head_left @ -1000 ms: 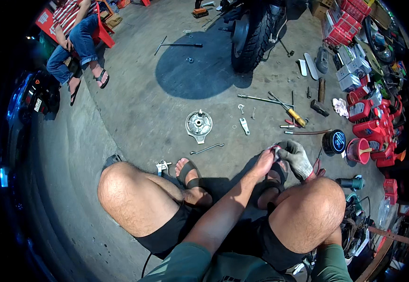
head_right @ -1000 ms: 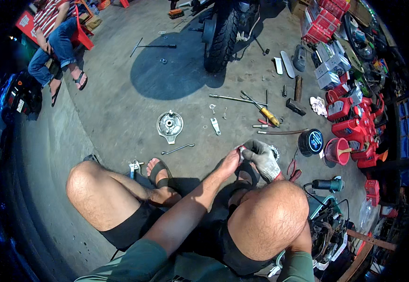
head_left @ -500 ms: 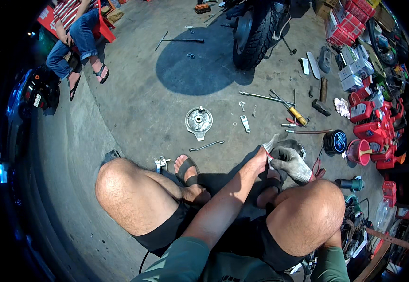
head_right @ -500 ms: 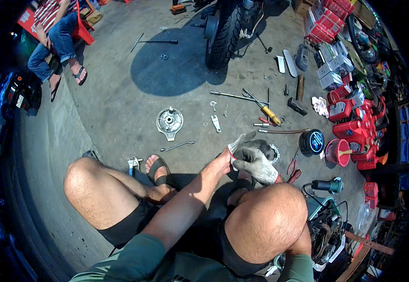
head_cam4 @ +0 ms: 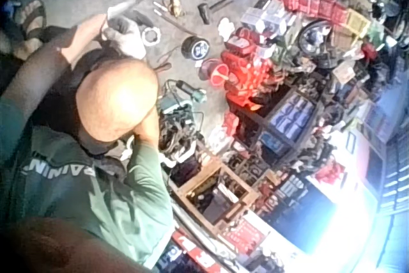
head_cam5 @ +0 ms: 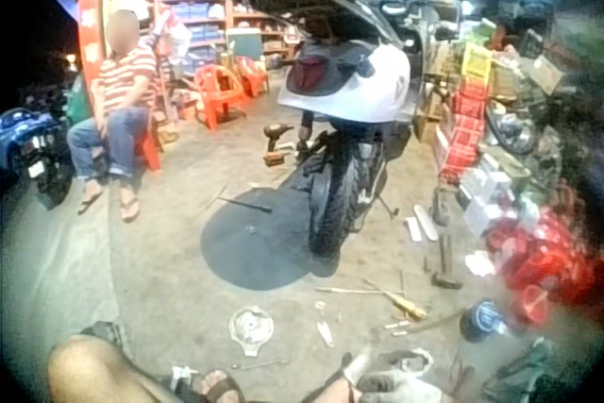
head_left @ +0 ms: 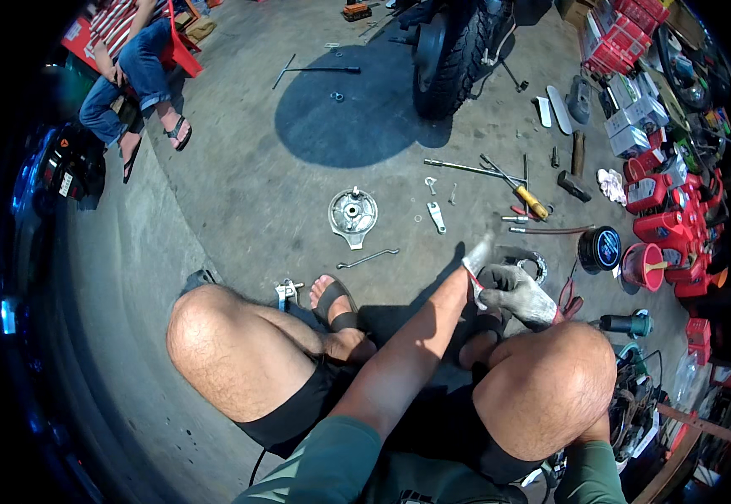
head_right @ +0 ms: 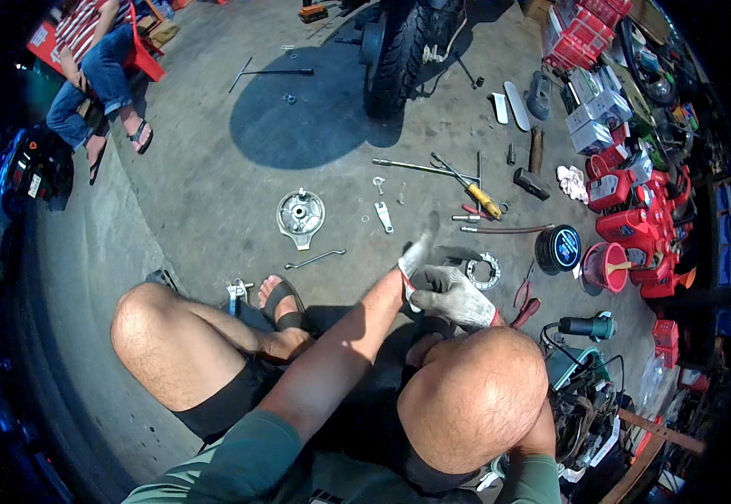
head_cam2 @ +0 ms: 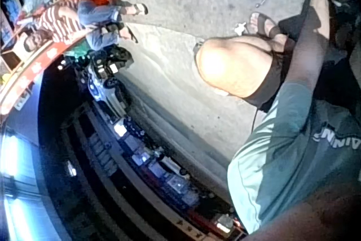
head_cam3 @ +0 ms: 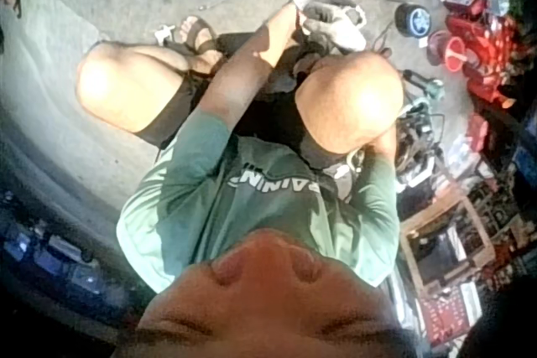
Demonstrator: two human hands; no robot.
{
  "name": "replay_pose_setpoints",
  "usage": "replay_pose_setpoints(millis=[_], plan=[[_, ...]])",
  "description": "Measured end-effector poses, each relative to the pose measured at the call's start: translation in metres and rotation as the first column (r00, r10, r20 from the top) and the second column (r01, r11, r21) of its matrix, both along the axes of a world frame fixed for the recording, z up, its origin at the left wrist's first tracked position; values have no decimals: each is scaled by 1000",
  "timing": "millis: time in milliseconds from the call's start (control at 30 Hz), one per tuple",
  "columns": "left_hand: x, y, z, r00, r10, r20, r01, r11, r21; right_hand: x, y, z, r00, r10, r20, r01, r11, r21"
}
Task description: The person cleans and assembles motorcycle brake components by hand, applying grease and attaching a brake shoe to the hub before pointing at the wheel assembly.
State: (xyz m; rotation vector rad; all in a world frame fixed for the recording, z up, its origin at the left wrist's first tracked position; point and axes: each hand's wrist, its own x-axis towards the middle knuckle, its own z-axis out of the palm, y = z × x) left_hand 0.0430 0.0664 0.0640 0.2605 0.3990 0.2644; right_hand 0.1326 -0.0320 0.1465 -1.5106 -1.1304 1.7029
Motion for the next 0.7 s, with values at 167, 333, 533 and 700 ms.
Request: replay_pose_setpoints(millis=[167,333,533,700], plan=[[7,28,-62,957,289,-35,-291,954,-75,-14,2,-9,994,-79,-73,82,996,39],[35,-10,-48,946,-101,-309,194,938,289,4,-10,-12,977,-100,-187,92,994,-52],[24,-17,-76,789,201,-580,421,511,749,2,-4,-6,999,40,-14,-40,999,-10],[29,3,-110,598,324,-733,441,631,639,6,-4,-15,994,-51,-97,45,997,-67]])
